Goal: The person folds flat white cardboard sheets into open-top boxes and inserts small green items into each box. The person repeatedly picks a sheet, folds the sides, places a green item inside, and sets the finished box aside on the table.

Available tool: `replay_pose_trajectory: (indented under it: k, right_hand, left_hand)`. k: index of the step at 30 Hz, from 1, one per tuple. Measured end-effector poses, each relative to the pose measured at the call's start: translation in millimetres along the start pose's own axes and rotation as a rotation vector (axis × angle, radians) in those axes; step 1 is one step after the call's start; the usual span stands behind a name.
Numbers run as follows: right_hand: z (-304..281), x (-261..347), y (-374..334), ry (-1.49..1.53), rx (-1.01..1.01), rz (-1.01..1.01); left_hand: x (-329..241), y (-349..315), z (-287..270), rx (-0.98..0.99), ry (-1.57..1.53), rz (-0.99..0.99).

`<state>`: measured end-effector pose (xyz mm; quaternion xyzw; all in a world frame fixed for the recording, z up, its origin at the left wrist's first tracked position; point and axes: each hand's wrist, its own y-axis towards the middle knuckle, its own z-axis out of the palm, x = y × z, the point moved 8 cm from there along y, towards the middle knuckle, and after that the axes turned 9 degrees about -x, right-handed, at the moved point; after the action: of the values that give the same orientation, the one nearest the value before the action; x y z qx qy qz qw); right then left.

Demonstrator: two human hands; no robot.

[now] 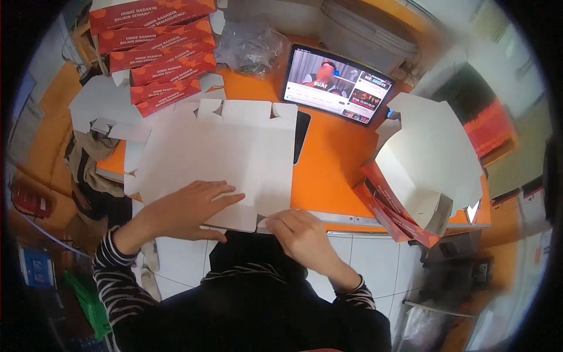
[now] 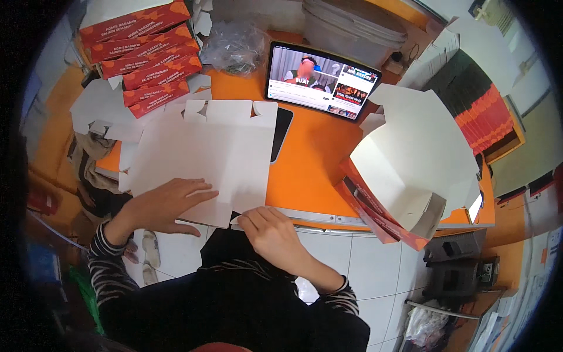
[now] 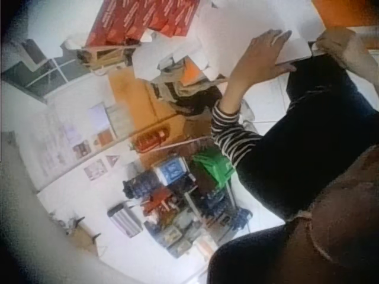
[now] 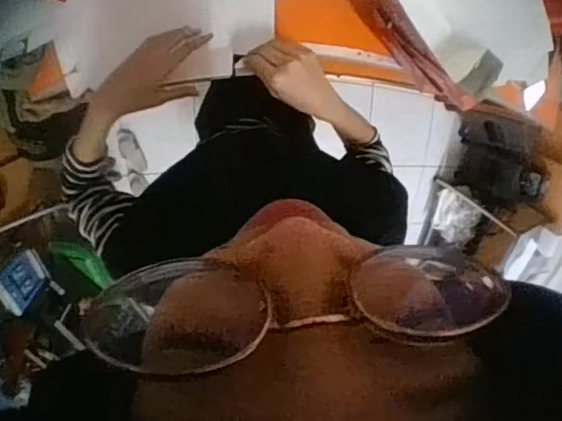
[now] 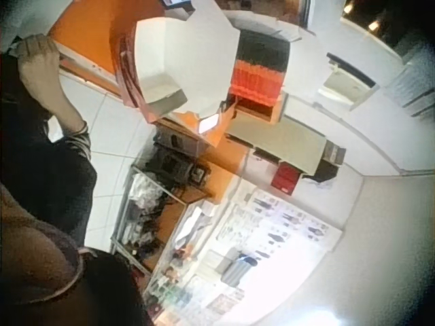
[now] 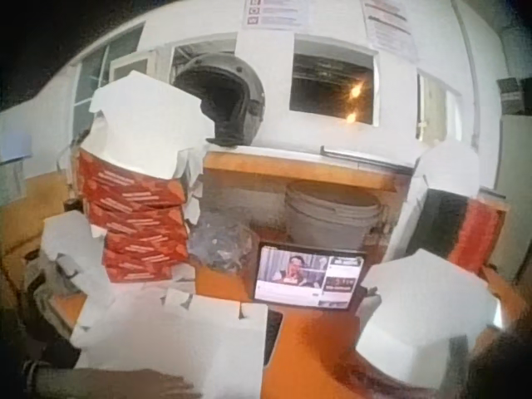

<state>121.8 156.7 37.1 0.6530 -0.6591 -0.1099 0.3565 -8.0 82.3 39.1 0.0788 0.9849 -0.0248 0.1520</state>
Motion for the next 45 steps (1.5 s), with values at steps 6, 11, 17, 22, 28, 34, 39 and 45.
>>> replay_pose_trajectory:
  k: [6, 11, 17, 22, 28, 34, 39, 45]
  right_hand:
    - [-6.6, -6.9, 24.8, 0.351, -0.015, 0.131]
    - [-14.8, -16.2, 53.9, 0.732, -0.264, 0.251]
    - [-17.9, -12.0, 78.3, 0.623, -0.282, 0.097]
    - [-10.2, -23.8, 69.8, 0.662, -0.135, 0.221]
    - [-25.4, -28.6, 65.2, 0.539, -0.307, 0.233]
    - [-25.6, -0.6, 74.6, 0.536, -0.291, -0.073]
    - [-4.2, 43.3, 83.5, 0.505, -0.192, -0.292]
    - [13.9, 37.6, 78.1, 0.267, -0.401, -0.147]
  left_hand:
    - [-15.1, -14.0, -4.6, -0.076, -0.042, 0.039]
    - [13.3, -21.5, -26.9, -0.295, -0.163, -0.117]
    - [77.9, -42.7, -27.8, -0.423, -0.817, -0.318]
    - [94.0, -46.0, -4.2, -0.322, -1.101, -0.477]
    - [105.4, -55.6, 2.3, -0.585, -1.121, -0.562]
    - [74.7, -64.3, 14.0, -0.722, -1.509, -0.564]
    - [57.4, -77.6, -5.5, -0.863, -1.053, -0.526]
    - [31.0, -70.7, -18.8, -1.179, -0.756, -0.441]
